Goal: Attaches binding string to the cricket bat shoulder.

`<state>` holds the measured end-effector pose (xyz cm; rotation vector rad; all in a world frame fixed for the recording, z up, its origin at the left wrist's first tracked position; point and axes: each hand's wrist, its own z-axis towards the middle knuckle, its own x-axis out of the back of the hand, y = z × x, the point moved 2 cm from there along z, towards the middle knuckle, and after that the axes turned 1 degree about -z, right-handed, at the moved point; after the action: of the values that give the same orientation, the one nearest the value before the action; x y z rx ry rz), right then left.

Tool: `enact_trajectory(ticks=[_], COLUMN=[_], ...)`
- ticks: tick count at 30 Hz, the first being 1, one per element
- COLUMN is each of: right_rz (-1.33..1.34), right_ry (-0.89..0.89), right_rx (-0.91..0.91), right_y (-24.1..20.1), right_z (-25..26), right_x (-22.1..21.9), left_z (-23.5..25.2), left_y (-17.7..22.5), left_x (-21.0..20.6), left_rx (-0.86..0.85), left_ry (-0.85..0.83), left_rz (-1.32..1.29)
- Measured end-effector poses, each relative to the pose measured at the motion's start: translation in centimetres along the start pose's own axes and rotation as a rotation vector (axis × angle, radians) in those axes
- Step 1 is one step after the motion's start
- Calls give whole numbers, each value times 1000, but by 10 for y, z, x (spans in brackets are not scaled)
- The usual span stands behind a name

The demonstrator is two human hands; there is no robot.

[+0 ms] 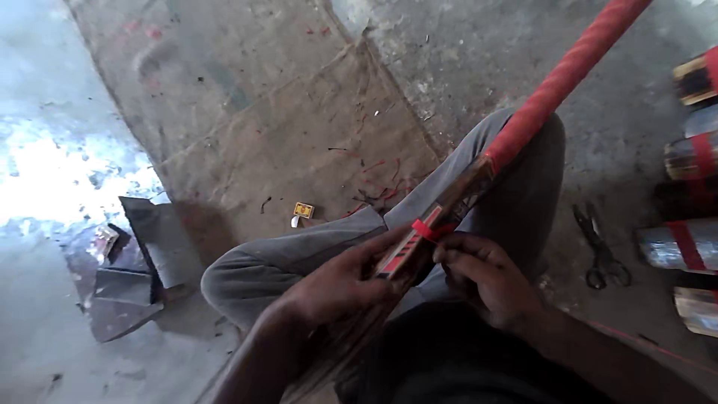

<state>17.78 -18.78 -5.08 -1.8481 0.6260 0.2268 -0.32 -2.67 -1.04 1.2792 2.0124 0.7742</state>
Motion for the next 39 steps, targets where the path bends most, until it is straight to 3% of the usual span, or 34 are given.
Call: enact_trajectory(ticks=[2,6,9,12,18,28,32,39], right_rz=[16,4,-42,-94,70,193,156,123], right_ry=[20,25,72,142,222,153,41,-27], right_rx=[-23,-52,-85,-109,-129,-175,-88,55], right_y=[-1,-17,-13,9,37,49,32,1], right_z=[11,32,27,2,-34,-25,-22,-5], right_x=[-5,-22,-27,-6,20,29,19,-5], left_z=[-5,-17,8,22,21,16,-1,-15], left_y=[3,-3,-40,-57,-56,-38,-13,3], left_x=[7,-33,-77,-77,-72,-64,-50,-13], left_rx=[-69,-272,-190,-171,-250,-299,-330,-219], left_ry=[145,896,1036,1084,1078,955,741,210], left_rz=[80,1068,1428,1521,1494,1402,1220,372])
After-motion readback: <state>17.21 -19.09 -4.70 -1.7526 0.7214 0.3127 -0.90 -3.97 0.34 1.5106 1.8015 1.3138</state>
